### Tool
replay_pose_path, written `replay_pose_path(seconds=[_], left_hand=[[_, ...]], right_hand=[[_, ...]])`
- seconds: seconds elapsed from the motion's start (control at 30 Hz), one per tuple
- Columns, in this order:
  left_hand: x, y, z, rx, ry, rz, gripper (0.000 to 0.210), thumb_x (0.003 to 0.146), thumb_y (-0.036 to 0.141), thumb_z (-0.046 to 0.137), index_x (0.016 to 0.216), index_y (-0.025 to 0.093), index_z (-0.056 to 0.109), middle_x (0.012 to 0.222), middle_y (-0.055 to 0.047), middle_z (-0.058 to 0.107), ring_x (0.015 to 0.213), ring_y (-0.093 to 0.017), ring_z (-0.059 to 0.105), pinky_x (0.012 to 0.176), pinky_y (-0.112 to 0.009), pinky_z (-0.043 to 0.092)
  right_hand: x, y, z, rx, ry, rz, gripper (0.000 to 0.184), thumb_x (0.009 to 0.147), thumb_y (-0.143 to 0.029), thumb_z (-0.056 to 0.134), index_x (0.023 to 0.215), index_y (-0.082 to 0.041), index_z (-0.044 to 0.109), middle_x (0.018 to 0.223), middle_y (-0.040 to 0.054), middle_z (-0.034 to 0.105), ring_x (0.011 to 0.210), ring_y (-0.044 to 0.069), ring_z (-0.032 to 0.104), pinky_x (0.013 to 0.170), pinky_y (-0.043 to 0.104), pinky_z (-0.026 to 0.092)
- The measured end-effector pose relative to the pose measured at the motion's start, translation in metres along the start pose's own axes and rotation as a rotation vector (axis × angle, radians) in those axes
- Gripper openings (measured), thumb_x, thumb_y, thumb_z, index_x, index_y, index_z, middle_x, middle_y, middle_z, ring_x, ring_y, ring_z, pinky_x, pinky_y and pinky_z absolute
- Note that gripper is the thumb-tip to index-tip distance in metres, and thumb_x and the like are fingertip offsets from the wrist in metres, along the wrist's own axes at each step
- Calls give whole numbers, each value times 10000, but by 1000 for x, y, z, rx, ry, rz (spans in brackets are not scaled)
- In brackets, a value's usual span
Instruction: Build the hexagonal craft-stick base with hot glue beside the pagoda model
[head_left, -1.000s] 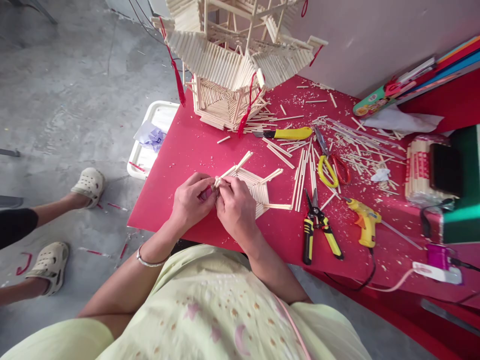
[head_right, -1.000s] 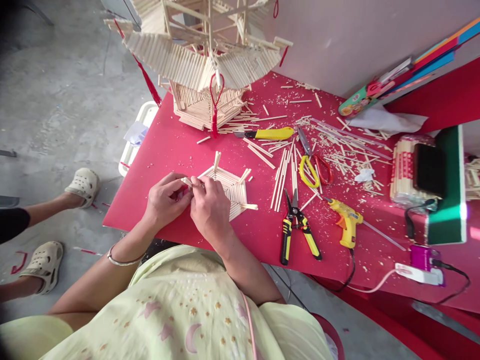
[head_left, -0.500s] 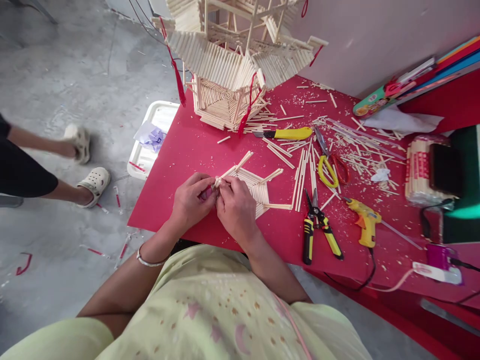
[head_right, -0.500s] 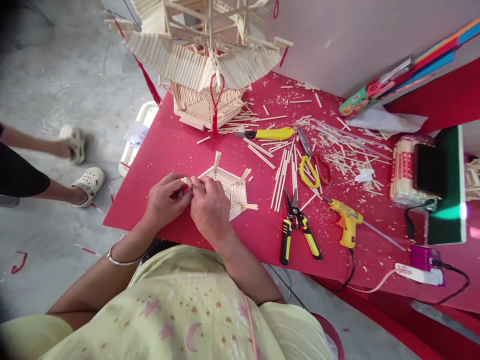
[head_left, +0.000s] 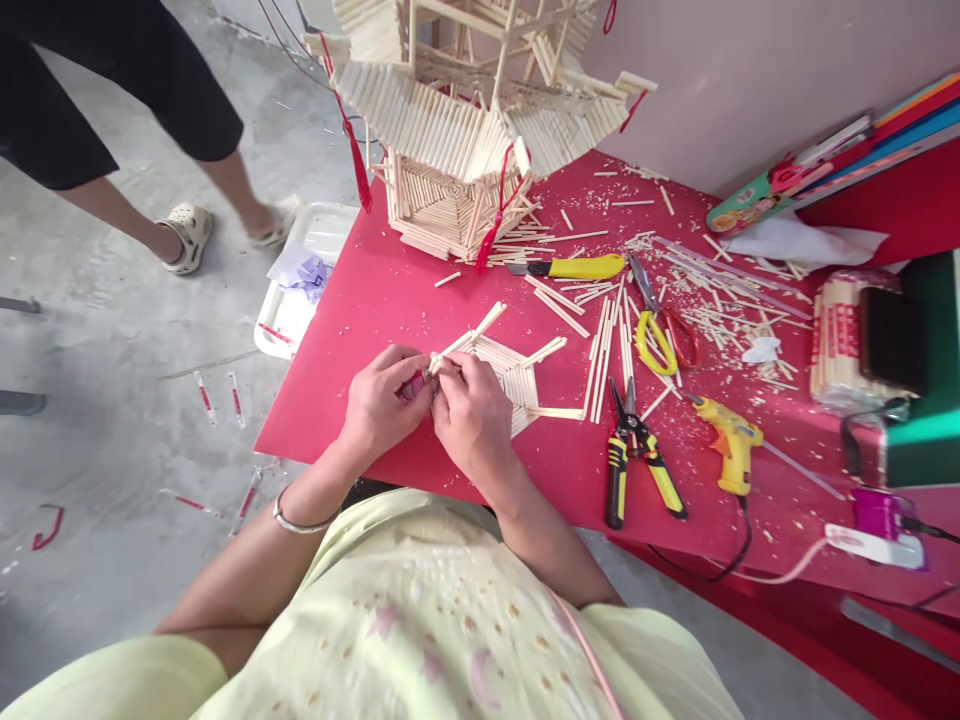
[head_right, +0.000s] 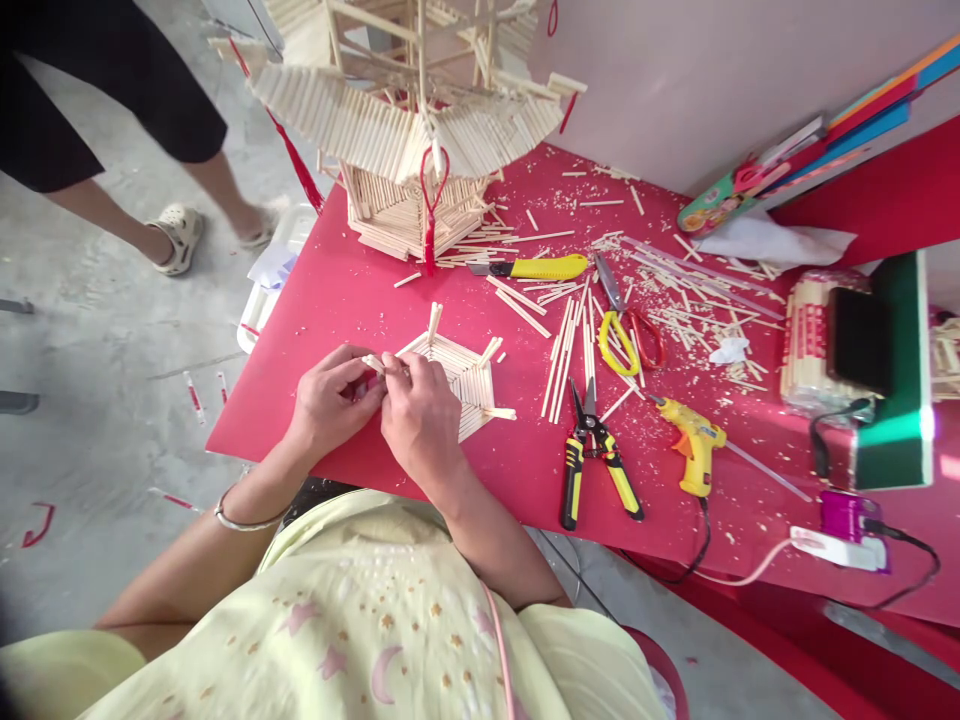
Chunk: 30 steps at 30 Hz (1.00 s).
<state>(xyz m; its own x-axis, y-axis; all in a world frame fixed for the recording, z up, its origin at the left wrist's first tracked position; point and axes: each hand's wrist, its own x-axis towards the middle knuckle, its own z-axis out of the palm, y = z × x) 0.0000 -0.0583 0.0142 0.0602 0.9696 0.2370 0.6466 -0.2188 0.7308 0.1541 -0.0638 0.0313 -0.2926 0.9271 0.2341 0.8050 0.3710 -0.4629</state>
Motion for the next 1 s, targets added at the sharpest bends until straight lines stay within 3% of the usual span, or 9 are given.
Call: replay_pose_path(seconds=[0.67,1.0], left_hand=[[-1,-1,1,5,14,11,73,855,141,663,813,186,702,1028,-38,727,698,-88,601,638,-211,458],[0,-1,0,13,7,8,90,864,151,653,886,193,729,1025,-48,729,702,-98,605,634,-216,458]], right_hand=[[0,0,2,-5,14,1,362,1046,-154,470,1362,-192,642,1260,116,661,1139,235,614,1006,365,546],[0,1,1,2,19,-6,361,1051,-156,458,1360,-187,641,1259,115,665,1142,235,613,1010,372,547]])
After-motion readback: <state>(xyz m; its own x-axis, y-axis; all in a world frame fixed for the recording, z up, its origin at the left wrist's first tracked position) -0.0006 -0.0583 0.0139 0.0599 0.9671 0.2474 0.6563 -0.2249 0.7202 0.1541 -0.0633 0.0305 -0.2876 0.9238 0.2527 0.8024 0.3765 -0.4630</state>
